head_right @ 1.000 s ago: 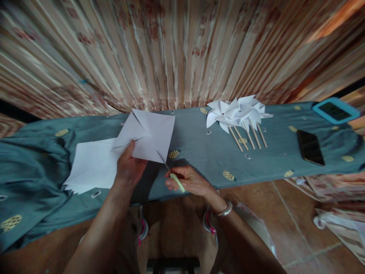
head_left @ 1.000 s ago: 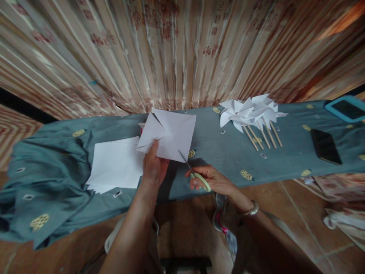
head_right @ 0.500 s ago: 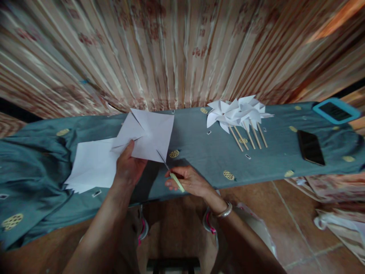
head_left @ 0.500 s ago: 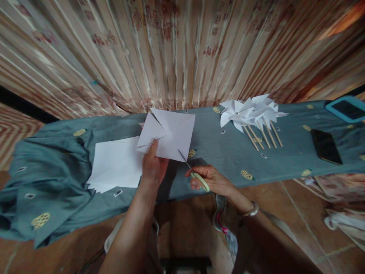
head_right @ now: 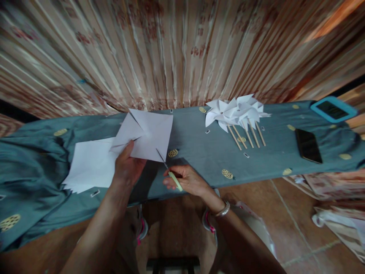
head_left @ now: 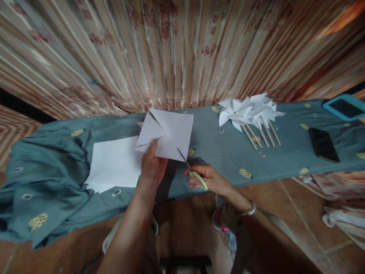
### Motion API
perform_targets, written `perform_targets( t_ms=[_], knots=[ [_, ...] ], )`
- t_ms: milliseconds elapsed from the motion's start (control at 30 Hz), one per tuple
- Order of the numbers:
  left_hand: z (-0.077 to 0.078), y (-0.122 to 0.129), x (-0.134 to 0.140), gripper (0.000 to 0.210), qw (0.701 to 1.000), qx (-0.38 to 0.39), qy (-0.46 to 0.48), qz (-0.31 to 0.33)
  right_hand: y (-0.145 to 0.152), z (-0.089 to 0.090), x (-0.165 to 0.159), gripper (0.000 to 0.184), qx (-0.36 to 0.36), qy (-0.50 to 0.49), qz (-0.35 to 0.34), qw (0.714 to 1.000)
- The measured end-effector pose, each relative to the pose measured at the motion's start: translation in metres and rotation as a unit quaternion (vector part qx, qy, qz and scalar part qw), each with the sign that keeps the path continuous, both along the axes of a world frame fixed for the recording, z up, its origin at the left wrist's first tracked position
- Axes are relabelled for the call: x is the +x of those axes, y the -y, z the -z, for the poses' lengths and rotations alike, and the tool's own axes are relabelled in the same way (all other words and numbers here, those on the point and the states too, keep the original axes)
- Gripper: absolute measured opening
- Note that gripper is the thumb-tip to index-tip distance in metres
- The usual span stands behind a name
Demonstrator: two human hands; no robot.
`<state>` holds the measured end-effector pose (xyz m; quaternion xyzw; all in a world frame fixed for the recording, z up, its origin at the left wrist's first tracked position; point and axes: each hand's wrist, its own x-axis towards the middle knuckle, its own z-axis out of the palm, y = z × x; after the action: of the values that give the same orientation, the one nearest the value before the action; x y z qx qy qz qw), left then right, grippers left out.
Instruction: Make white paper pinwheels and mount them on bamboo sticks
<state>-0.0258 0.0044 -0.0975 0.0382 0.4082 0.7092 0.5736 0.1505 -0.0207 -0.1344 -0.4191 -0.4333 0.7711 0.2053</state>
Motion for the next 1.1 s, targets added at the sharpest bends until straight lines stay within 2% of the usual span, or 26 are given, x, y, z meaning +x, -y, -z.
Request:
perform_targets(
  t_ms=[267,467,633,767,867,1100],
  knots=[
    [0.005,0.0044,0.0031,0.013,0.999,0.002,-0.029,0.025,-0.0008,-0.0071,0.0018,0.048,0.045,0.015,-0.009,0.999],
    [0.0058,0.0054,0.0011,0.017,0.999,-0.008,-0.038,0.027,0.0006,-0.0051,0.0001,0.05,0.007,-0.002,0.007,1.0],
    [0.006,0.0046,-0.0003,0.017,0.999,0.013,-0.039,0.023,-0.0012,-0.0082,-0.0027,0.051,-0.002,0.0,0.022,1.0],
    [0.0039,0.0039,0.0004,0.034,0.997,0.041,-0.061,0.037,-0.003,-0.0102,-0.0041,0.05,0.007,0.005,0.02,1.0],
    [0.0029,0.0029,0.0013,0.047,0.996,0.034,-0.071,0.038,-0.0038,-0.0083,-0.0049,0.049,0.008,0.008,0.019,1.0],
    [0.0084,0.0013,0.0048,0.047,0.997,0.012,-0.07,0.037,-0.0061,-0.0048,-0.002,0.052,0.021,0.015,0.008,1.0]
  ],
)
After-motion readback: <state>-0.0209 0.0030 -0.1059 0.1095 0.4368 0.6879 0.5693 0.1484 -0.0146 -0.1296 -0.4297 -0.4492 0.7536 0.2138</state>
